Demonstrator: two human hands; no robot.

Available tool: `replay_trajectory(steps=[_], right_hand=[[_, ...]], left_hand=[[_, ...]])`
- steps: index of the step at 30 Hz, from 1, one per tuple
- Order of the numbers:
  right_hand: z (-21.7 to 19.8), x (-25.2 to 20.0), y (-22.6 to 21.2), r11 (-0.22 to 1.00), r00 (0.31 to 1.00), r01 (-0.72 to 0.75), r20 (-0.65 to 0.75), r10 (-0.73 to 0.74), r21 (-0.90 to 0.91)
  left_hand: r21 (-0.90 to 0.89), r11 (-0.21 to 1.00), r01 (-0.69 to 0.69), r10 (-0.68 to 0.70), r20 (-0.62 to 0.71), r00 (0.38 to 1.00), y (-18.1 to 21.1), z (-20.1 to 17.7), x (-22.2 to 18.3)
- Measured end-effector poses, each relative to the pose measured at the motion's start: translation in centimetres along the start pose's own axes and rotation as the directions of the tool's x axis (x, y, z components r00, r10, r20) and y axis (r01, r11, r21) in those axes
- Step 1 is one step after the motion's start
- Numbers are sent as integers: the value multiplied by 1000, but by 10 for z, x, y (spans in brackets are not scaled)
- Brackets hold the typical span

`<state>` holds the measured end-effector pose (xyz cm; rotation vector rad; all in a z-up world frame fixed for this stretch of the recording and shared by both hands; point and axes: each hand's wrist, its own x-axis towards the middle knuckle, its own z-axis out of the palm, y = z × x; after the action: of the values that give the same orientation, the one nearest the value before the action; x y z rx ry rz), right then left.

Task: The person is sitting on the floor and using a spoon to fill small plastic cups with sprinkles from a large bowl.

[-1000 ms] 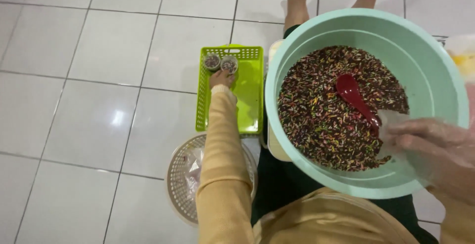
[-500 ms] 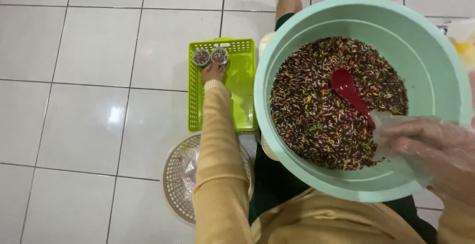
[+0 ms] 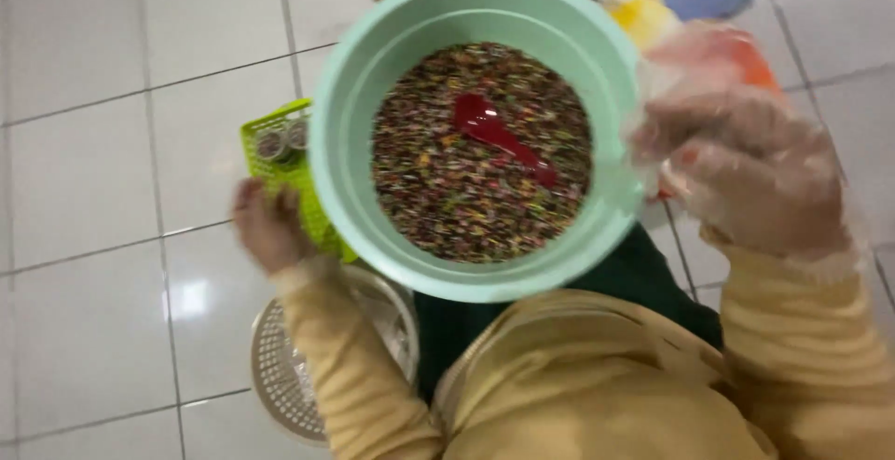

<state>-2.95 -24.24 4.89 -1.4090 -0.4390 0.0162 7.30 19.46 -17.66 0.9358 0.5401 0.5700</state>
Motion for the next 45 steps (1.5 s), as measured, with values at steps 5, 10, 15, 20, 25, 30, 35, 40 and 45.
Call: replay_trajectory(steps=[5, 10, 15, 20, 25, 30, 35, 40, 45], right_hand=[[-36, -46, -5, 938, 877, -5, -452, -162, -347], [-79, -76, 5, 802, 818, -21, -472, -330, -597], [-111, -86, 9, 219, 863, 68, -53, -502, -973], [-137, -88, 33, 248, 849, 23, -112, -516, -969], [-151, -56, 55, 189, 843, 65, -48, -536, -980], [-137, -26, 53, 233, 907, -98, -183, -379, -968], [-176, -16, 131, 89, 761, -327, -318, -565, -941], [-176, -18, 113, 273, 799, -286, -386, -460, -918], [-154, -2, 104, 344, 788, -464, -558, -261, -816]], left_hand=[[-2, 979, -202, 198, 198, 960, 113, 77, -131], [74, 926, -371, 321, 363, 875, 126, 118, -198], [83, 922, -377, 227, 674, 703, 93, 134, -216], [238, 888, -393, 123, 702, 702, 70, 145, -216], [410, 801, -436, 59, 671, 739, 71, 145, -217], [362, 750, -554, 154, 719, 678, 63, 139, -208], [233, 865, -444, 141, 737, 661, 51, 132, -200], [229, 873, -430, 133, 737, 663, 50, 131, -202], [226, 875, -427, 120, 754, 646, 50, 131, -203]])
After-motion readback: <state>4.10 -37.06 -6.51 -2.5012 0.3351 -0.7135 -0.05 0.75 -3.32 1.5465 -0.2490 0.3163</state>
